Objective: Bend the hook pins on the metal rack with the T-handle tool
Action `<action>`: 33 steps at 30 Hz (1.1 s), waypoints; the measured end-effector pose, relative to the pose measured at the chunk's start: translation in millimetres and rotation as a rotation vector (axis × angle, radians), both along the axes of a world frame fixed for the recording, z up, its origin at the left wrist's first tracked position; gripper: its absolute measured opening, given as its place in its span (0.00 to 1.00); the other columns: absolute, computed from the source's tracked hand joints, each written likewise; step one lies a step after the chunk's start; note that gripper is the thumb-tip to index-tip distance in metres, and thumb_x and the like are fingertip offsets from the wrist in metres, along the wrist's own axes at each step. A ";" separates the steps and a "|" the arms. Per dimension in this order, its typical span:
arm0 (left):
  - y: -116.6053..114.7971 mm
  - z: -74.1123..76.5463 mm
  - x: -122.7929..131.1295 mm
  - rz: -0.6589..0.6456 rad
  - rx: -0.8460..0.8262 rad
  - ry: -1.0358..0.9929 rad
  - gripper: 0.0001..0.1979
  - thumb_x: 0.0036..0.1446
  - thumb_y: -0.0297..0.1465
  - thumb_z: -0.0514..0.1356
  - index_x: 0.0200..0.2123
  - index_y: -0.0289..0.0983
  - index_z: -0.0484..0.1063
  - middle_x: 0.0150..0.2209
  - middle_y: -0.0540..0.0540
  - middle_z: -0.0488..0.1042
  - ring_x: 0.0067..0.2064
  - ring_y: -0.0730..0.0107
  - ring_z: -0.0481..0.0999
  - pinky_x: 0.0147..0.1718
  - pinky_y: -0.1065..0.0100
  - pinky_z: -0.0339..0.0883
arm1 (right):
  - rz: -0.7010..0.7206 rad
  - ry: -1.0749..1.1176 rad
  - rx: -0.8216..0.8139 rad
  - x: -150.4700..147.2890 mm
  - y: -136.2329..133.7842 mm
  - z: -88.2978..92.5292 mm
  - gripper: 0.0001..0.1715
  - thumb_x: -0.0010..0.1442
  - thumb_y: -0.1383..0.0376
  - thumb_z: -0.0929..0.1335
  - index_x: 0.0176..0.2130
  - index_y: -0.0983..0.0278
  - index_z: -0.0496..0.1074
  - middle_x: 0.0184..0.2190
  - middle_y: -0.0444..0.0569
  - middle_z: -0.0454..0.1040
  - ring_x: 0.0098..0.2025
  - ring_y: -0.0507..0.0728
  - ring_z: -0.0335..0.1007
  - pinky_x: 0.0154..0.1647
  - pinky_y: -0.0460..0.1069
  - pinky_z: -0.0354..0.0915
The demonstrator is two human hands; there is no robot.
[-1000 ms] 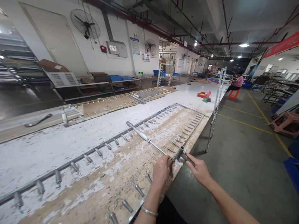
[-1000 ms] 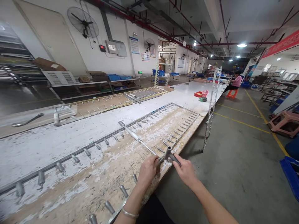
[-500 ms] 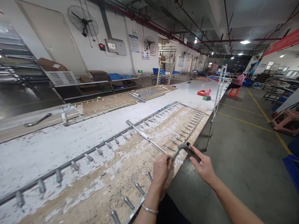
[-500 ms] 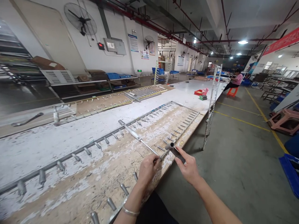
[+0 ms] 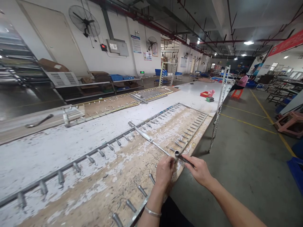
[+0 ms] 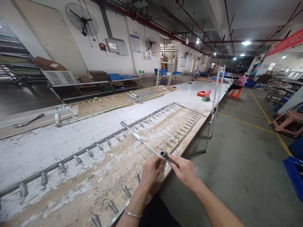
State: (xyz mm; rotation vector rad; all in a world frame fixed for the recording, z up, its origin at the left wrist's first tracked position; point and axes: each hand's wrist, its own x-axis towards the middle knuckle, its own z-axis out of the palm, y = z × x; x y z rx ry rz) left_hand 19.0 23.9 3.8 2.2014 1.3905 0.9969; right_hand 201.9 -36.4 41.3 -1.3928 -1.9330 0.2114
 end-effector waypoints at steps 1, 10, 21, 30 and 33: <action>-0.4 0.3 0.0 -0.005 0.001 0.006 0.08 0.56 0.23 0.55 0.33 0.37 0.75 0.33 0.46 0.74 0.38 0.67 0.71 0.38 0.68 0.62 | -0.009 0.023 -0.007 0.0 -1.0 -3.9 0.21 0.66 0.63 0.62 0.56 0.58 0.71 0.49 0.48 0.77 0.49 0.57 0.75 0.48 0.49 0.71; 0.6 3.5 2.1 -0.019 -0.032 -0.012 0.07 0.55 0.22 0.56 0.31 0.37 0.73 0.32 0.47 0.72 0.38 0.68 0.70 0.39 0.68 0.62 | -0.029 0.117 0.112 5.7 3.9 -5.9 0.21 0.65 0.63 0.63 0.57 0.58 0.70 0.49 0.49 0.77 0.48 0.59 0.75 0.49 0.51 0.71; 2.2 -3.3 2.7 -0.029 -0.008 -0.051 0.08 0.57 0.23 0.55 0.32 0.37 0.73 0.33 0.46 0.74 0.38 0.67 0.71 0.40 0.67 0.63 | -0.019 0.012 0.015 2.7 7.6 -1.6 0.23 0.65 0.64 0.63 0.58 0.57 0.69 0.50 0.48 0.77 0.49 0.59 0.75 0.49 0.51 0.71; 1.9 -2.3 1.9 -0.030 -0.008 -0.033 0.08 0.57 0.24 0.55 0.33 0.37 0.73 0.34 0.45 0.74 0.39 0.66 0.71 0.40 0.66 0.64 | -0.040 0.047 0.081 -5.1 7.4 4.2 0.24 0.66 0.64 0.62 0.60 0.57 0.66 0.52 0.49 0.75 0.52 0.59 0.73 0.50 0.50 0.71; 1.5 -1.6 2.4 -0.022 -0.031 -0.042 0.09 0.57 0.23 0.54 0.33 0.37 0.74 0.34 0.45 0.74 0.39 0.65 0.72 0.41 0.66 0.65 | -0.022 -0.071 -0.039 -3.3 9.0 0.3 0.24 0.65 0.65 0.63 0.59 0.53 0.68 0.49 0.45 0.78 0.47 0.58 0.76 0.47 0.50 0.72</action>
